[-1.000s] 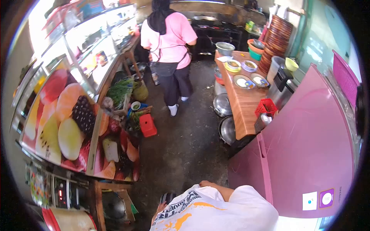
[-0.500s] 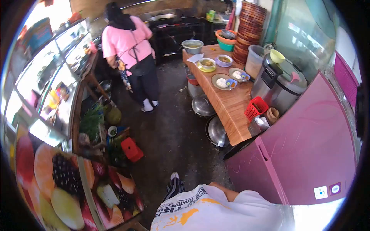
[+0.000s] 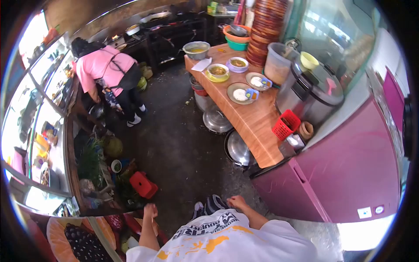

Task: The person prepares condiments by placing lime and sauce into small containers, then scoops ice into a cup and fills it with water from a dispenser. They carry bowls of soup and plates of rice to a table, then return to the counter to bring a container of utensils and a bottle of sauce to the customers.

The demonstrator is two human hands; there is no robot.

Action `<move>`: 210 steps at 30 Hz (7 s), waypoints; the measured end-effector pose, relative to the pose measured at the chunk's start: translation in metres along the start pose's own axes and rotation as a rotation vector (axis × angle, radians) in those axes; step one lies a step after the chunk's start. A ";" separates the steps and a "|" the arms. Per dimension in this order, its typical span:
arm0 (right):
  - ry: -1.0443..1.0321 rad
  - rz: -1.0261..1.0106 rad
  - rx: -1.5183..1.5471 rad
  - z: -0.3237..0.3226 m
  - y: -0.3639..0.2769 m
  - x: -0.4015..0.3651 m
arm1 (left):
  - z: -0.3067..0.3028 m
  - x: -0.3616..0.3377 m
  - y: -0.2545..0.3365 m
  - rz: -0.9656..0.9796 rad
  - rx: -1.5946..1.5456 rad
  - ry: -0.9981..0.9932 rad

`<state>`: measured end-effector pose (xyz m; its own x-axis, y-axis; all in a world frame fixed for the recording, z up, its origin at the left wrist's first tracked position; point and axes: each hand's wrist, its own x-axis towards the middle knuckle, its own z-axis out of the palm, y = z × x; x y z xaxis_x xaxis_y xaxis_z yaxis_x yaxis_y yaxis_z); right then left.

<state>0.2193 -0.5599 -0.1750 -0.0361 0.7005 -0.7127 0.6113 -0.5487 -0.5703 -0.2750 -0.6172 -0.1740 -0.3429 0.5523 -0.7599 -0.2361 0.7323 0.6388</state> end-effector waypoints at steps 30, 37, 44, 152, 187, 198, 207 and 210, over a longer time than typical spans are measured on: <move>0.443 -0.359 0.858 -0.250 -0.224 0.210 | 0.540 0.220 0.523 0.254 0.067 -0.518; 0.708 -0.195 1.245 -0.282 -0.277 0.285 | 0.629 0.301 0.585 0.255 0.189 -0.337; 0.714 -0.130 1.619 -0.298 -0.299 0.312 | 0.640 0.318 0.585 0.469 0.233 -0.328; 1.793 -0.328 2.146 -0.272 0.750 -0.476 | 1.136 -0.728 -0.556 -0.392 0.885 -1.654; 2.582 -0.250 2.189 -0.428 1.429 -1.027 | 1.413 -1.423 -1.194 -0.259 1.203 -1.833; 2.536 -0.326 2.138 -0.472 1.707 -1.270 | 1.488 -1.676 -1.433 -0.304 1.091 -1.791; 2.283 -0.314 2.127 -0.527 1.982 -1.446 | 1.582 -1.798 -1.606 -0.216 0.760 -1.649; 2.206 -0.375 1.998 -0.534 2.103 -1.483 | 1.613 -1.835 -1.647 -0.181 0.666 -1.676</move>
<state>1.9804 -2.5088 -0.0991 0.8020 -0.4772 -0.3594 0.0869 0.6885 -0.7200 2.2099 -2.1938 -0.0262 0.9221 -0.0792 -0.3787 0.3454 0.6094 0.7136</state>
